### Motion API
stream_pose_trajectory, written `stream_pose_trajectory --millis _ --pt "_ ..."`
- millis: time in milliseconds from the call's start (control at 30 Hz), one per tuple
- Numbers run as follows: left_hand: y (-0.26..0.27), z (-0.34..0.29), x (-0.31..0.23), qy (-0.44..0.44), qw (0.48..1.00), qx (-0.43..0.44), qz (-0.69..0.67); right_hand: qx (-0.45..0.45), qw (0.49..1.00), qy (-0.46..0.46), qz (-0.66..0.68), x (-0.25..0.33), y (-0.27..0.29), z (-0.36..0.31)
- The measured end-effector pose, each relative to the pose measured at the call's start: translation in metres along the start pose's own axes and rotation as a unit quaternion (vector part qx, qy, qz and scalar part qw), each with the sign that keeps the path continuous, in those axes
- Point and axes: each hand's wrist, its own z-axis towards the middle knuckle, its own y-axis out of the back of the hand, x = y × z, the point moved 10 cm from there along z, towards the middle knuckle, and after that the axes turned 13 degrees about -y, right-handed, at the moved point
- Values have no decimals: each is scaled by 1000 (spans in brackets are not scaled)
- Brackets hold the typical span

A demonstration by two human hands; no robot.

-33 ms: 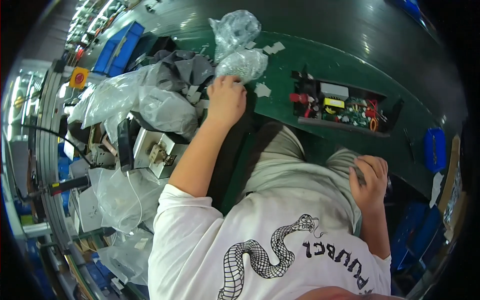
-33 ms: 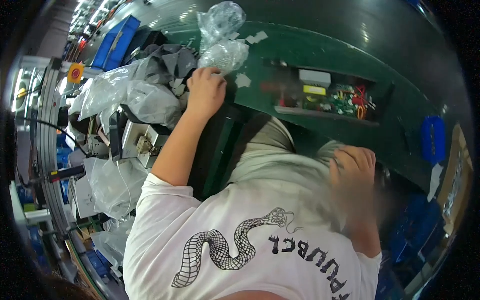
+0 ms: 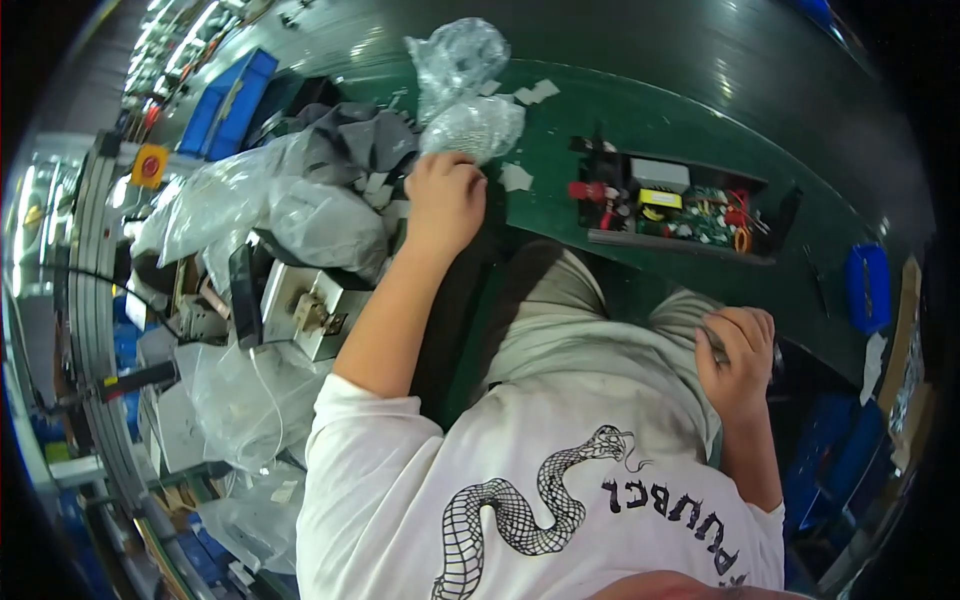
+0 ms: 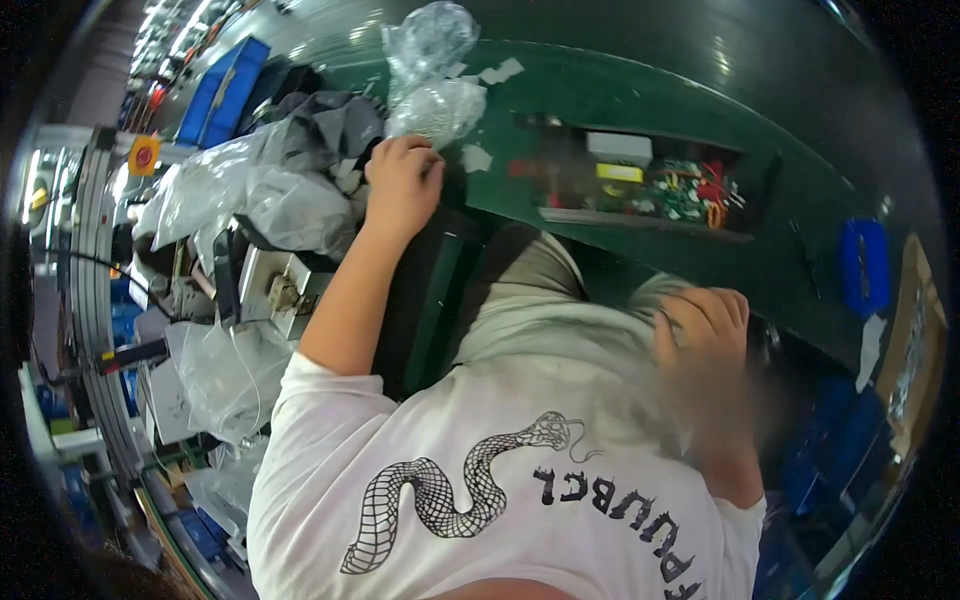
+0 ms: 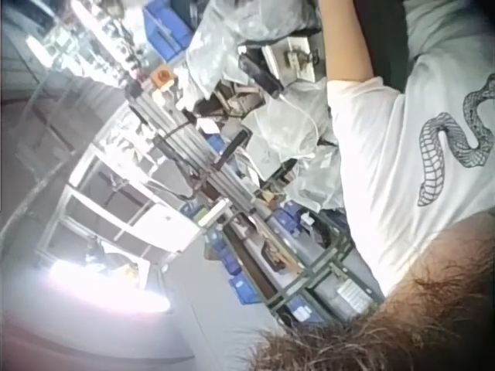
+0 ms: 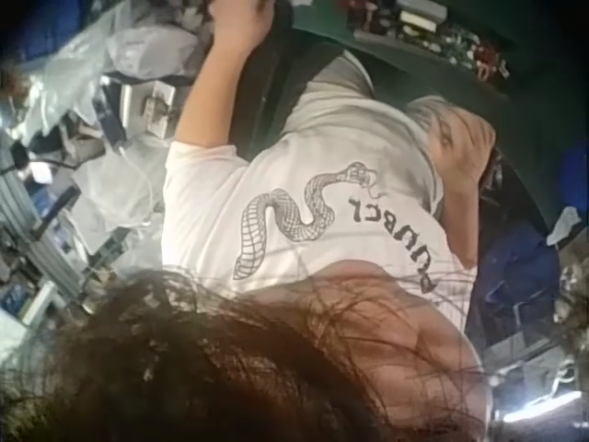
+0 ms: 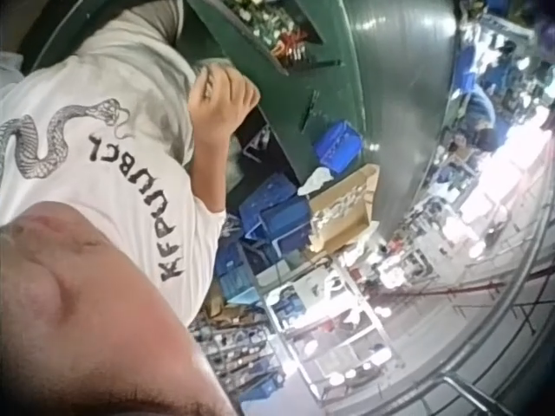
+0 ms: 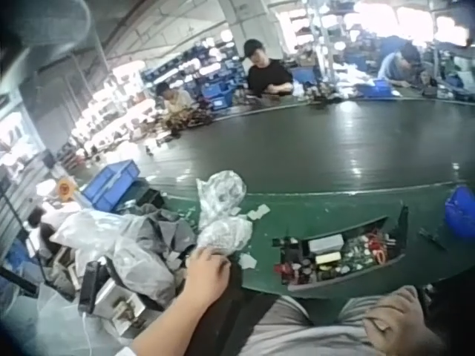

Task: Assembling electronic components into a housing and cleaning the surface.

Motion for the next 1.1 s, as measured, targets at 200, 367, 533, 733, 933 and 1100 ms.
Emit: stream_pose_trajectory --millis 200,367,533,733,933,1100 --pt "-33 -38 -96 388 619 -74 -678 -41 995 72 47 28 1 12" --pt "-67 -51 -192 411 467 74 -779 -68 989 103 75 57 -18 22" --pt "-82 -54 -199 441 408 110 -792 -58 992 88 69 46 -25 20" --pt "-93 -64 -202 448 431 164 -766 -3 996 81 48 31 -46 23" --pt "-98 -59 -195 425 483 223 -732 7 997 62 40 2 -69 33" --pt "-110 -71 -187 377 521 290 -709 -58 998 35 15 -6 -77 40"
